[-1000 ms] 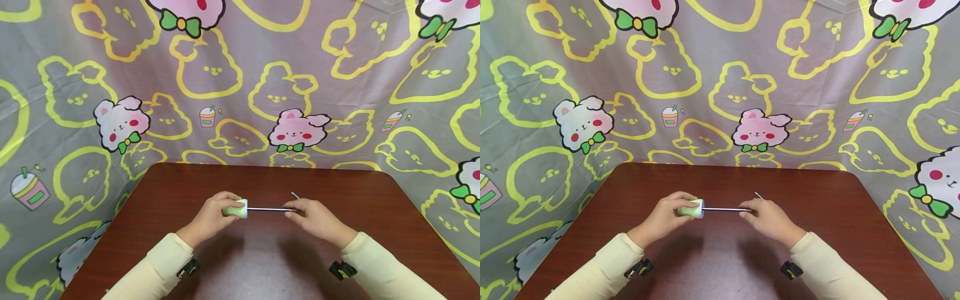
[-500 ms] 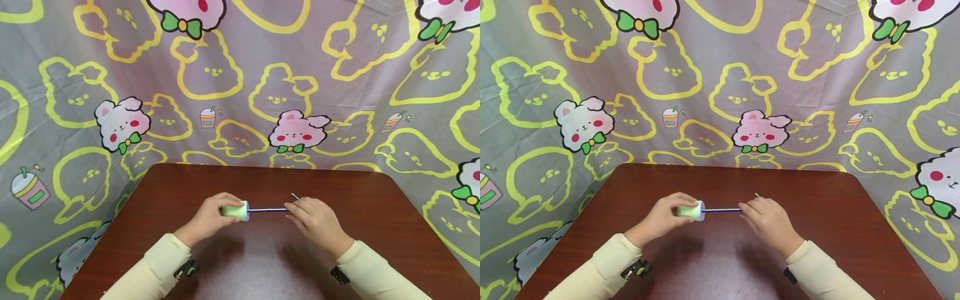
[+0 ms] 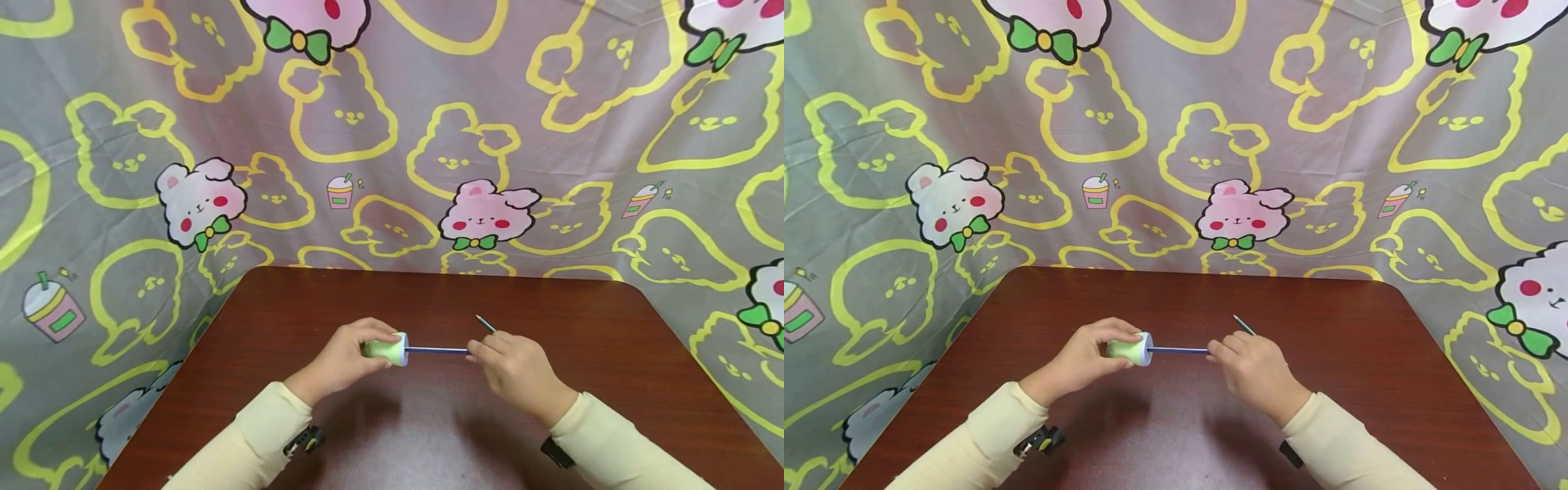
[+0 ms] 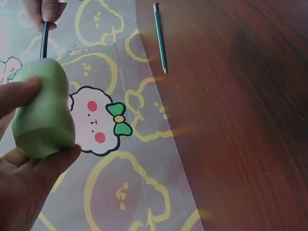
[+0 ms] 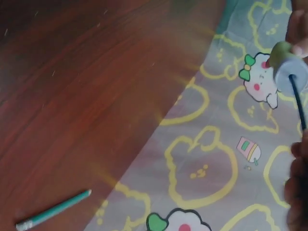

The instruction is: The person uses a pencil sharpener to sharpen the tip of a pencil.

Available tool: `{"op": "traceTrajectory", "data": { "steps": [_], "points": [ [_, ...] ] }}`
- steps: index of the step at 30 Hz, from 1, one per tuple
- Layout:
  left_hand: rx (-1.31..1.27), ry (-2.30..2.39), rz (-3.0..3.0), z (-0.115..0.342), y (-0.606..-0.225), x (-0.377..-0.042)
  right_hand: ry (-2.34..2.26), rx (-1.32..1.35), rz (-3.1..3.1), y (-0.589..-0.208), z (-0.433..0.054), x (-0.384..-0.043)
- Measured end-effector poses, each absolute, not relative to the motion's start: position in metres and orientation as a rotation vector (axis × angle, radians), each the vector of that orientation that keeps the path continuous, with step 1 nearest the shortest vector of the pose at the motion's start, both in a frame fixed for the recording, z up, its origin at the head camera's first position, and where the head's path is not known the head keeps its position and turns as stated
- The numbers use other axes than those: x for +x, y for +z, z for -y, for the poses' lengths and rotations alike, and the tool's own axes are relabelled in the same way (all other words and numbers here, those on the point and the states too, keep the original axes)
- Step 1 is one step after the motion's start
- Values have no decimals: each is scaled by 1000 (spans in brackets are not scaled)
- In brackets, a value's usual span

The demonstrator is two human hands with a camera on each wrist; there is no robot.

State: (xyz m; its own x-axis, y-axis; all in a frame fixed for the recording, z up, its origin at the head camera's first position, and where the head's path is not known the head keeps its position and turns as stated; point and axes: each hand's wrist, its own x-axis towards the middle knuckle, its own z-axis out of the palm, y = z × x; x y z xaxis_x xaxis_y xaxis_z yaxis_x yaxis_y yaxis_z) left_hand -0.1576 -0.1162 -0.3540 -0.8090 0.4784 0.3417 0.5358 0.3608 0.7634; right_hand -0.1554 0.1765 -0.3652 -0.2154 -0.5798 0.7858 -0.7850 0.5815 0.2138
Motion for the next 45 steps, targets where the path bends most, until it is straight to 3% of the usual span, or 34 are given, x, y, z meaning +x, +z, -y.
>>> {"op": "traceTrajectory", "data": {
  "steps": [5, 11, 22, 32, 45],
  "points": [
    [-1050, -1200, 2456, 113, -355, -156, 692, 1074, 2479, -355, -181, -150],
    [-1121, -1024, 2338, 111, -357, -157, 1370, 827, 2961, -340, -184, -155],
    [-988, -1203, 2419, 110, -356, -159, 863, 732, 2818, -339, -180, -154],
    [-898, -1358, 2515, 116, -348, -163, 314, 1100, 2024, -355, -185, -168],
    [-950, -1468, 2562, 120, -347, -167, 158, 1168, 1670, -356, -180, -169]
  ]
}}
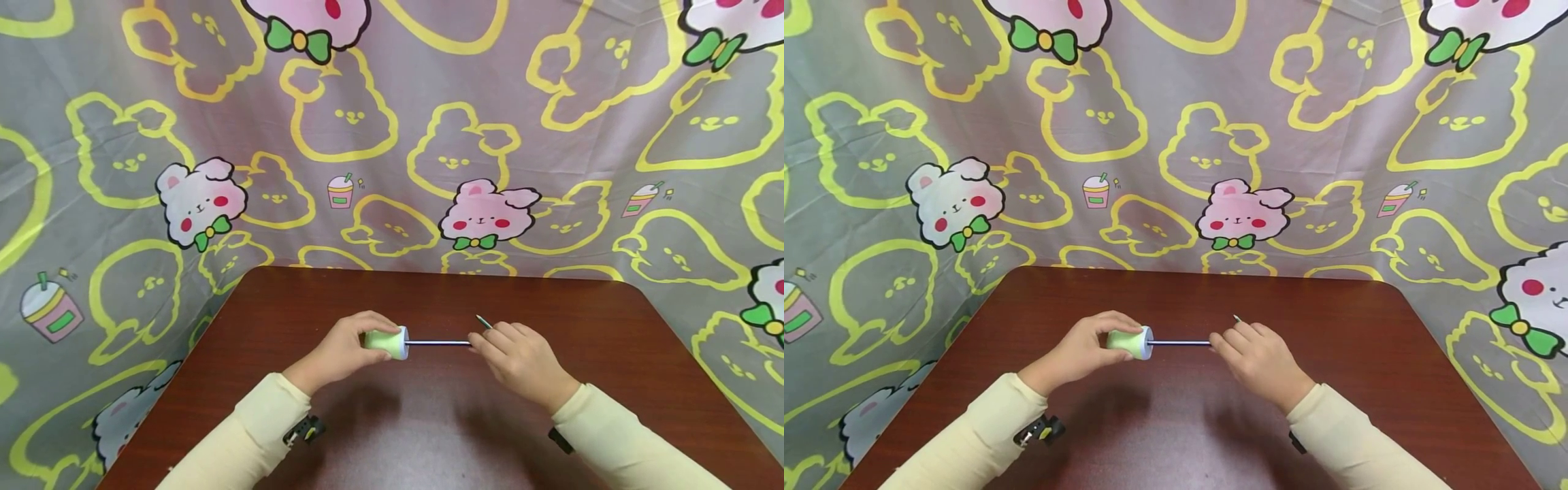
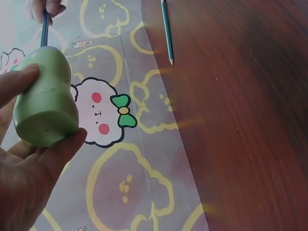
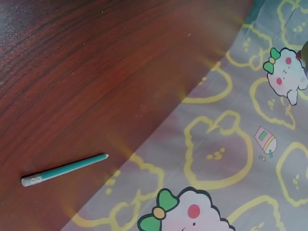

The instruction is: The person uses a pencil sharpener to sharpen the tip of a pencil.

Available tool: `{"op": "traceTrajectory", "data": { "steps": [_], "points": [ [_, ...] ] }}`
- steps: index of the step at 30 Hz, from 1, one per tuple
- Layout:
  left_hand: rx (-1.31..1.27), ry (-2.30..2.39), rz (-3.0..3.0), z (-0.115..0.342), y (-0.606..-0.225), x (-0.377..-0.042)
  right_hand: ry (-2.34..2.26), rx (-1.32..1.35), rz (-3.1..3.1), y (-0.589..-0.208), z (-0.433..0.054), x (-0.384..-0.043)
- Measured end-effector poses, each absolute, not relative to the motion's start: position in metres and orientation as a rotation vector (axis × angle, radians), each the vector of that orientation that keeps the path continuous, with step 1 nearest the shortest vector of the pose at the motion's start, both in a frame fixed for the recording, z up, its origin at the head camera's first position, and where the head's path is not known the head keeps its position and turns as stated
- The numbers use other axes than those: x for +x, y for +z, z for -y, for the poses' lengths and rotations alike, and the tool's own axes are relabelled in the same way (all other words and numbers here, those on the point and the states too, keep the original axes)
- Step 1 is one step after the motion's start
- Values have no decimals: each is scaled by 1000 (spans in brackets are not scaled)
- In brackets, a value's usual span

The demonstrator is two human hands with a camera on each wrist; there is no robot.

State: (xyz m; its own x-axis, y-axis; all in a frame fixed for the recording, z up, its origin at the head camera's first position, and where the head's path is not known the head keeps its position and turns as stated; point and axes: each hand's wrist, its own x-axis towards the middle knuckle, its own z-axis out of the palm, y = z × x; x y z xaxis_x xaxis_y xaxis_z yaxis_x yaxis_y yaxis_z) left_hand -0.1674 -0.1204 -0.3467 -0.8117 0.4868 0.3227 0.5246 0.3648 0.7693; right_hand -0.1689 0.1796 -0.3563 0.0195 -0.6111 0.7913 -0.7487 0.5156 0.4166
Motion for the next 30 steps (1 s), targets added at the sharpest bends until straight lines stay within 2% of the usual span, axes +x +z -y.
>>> {"op": "traceTrajectory", "data": {
  "steps": [9, 14, 19, 23, 26, 30],
  "points": [
    [-994, -1448, 2545, 115, -344, -164, 200, 1161, 1697, -359, -181, -166],
    [-1020, -1332, 2517, 113, -345, -162, 295, 1116, 1990, -358, -182, -159],
    [-1089, -1137, 2456, 111, -347, -162, 822, 1069, 2638, -342, -186, -154],
    [-1133, -1038, 2389, 109, -349, -163, 1395, 855, 2961, -331, -190, -157],
    [-1125, -1023, 2376, 109, -349, -163, 1457, 823, 2996, -329, -190, -159],
    [-1080, -1060, 2419, 109, -349, -163, 1295, 798, 3013, -330, -188, -160]
  ]
}}
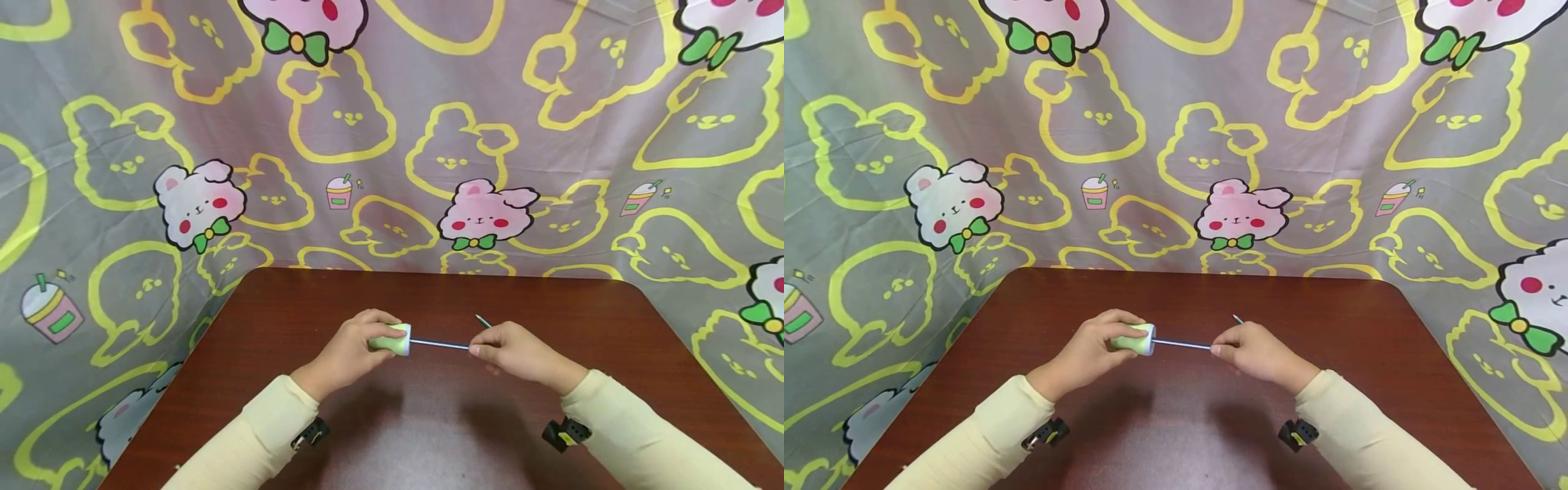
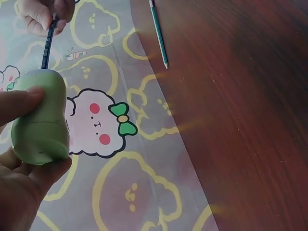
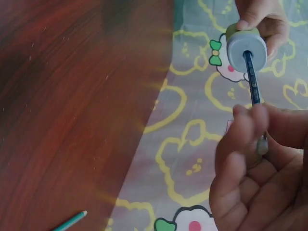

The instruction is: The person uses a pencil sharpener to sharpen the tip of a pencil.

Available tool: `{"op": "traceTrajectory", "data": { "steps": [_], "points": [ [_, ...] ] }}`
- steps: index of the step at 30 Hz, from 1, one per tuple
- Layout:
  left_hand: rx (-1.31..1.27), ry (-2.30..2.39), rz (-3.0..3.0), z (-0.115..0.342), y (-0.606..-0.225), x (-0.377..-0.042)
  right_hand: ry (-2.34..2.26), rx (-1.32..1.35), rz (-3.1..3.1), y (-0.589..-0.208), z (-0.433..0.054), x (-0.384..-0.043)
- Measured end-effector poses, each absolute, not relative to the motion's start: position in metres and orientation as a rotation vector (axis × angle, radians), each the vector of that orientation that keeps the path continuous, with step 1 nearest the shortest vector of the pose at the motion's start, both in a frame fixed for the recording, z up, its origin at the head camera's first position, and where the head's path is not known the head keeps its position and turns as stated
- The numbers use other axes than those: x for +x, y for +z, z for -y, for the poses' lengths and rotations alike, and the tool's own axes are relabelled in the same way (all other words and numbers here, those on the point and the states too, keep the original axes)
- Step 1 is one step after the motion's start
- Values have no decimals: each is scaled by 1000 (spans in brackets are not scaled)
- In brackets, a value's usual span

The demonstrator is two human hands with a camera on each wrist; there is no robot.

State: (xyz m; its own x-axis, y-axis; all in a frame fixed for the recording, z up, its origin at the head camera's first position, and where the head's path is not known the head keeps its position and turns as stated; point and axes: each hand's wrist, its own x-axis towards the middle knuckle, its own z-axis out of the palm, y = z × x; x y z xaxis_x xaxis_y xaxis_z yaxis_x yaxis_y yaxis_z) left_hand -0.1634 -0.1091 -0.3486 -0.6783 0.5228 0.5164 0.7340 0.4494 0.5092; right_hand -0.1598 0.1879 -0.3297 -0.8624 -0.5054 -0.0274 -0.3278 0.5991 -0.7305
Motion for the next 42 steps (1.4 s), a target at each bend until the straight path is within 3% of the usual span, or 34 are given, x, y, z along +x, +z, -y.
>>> {"op": "traceTrajectory", "data": {
  "steps": [6, 15, 22, 28, 37, 42],
  "points": [
    [-959, -1238, 2514, 110, -349, -163, -1009, -757, -2963, -335, -186, -154],
    [-883, -1439, 2559, 113, -346, -164, -533, -2028, -3549, -353, -185, -160],
    [-941, -1486, 2562, 112, -346, -163, -412, -2255, -3526, -360, -182, -163],
    [-1007, -1419, 2524, 110, -347, -160, -508, -2071, -3496, -360, -180, -159],
    [-1112, -1051, 2446, 108, -353, -160, -924, -969, -2924, -339, -182, -150],
    [-1127, -1029, 2404, 108, -355, -160, -1030, -761, -2717, -331, -181, -154]
  ]
}}
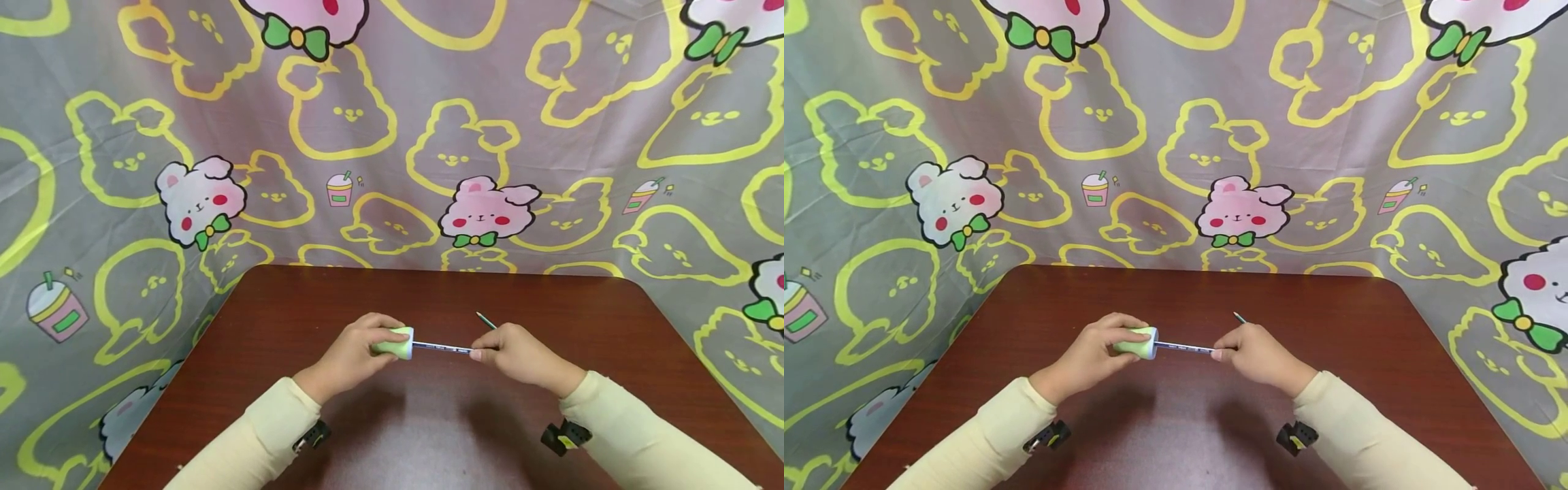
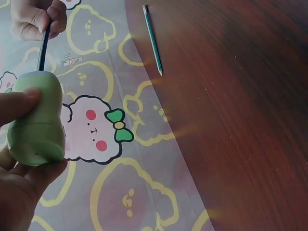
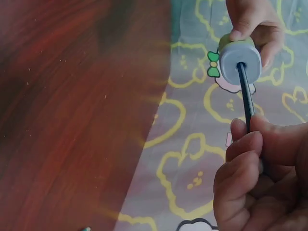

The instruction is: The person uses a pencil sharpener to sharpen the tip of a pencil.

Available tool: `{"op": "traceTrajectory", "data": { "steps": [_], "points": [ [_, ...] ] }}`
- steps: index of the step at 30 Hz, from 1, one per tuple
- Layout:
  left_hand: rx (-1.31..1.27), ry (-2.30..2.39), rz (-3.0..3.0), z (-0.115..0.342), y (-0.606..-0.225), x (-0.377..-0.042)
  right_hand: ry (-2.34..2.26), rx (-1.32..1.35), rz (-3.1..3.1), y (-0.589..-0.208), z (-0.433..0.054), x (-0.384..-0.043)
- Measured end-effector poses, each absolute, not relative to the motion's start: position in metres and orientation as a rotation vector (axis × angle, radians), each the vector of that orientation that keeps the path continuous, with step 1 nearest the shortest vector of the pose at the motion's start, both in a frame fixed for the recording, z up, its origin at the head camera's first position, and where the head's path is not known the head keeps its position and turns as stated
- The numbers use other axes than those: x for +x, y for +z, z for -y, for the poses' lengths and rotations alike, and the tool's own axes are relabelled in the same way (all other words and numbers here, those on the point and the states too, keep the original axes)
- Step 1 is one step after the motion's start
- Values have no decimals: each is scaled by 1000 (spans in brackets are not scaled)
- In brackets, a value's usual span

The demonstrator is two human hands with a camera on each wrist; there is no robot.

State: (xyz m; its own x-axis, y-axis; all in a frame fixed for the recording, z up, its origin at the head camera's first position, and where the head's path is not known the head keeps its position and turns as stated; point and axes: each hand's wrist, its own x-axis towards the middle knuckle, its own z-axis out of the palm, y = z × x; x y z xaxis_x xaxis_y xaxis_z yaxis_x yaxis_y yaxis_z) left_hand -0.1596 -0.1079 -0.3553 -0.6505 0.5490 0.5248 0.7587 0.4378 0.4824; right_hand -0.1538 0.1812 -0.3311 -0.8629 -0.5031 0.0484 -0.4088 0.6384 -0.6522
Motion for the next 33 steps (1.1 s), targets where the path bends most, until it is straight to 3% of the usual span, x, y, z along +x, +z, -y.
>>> {"op": "traceTrajectory", "data": {
  "steps": [9, 26, 33],
  "points": [
    [-1079, -1058, 2420, 108, -353, -160, -866, -761, -2868, -332, -177, -153],
    [-1068, -1048, 2472, 108, -352, -159, -611, -1128, -3146, -339, -174, -151],
    [-1063, -1059, 2451, 108, -352, -159, -580, -1134, -3185, -338, -174, -151]
  ]
}}
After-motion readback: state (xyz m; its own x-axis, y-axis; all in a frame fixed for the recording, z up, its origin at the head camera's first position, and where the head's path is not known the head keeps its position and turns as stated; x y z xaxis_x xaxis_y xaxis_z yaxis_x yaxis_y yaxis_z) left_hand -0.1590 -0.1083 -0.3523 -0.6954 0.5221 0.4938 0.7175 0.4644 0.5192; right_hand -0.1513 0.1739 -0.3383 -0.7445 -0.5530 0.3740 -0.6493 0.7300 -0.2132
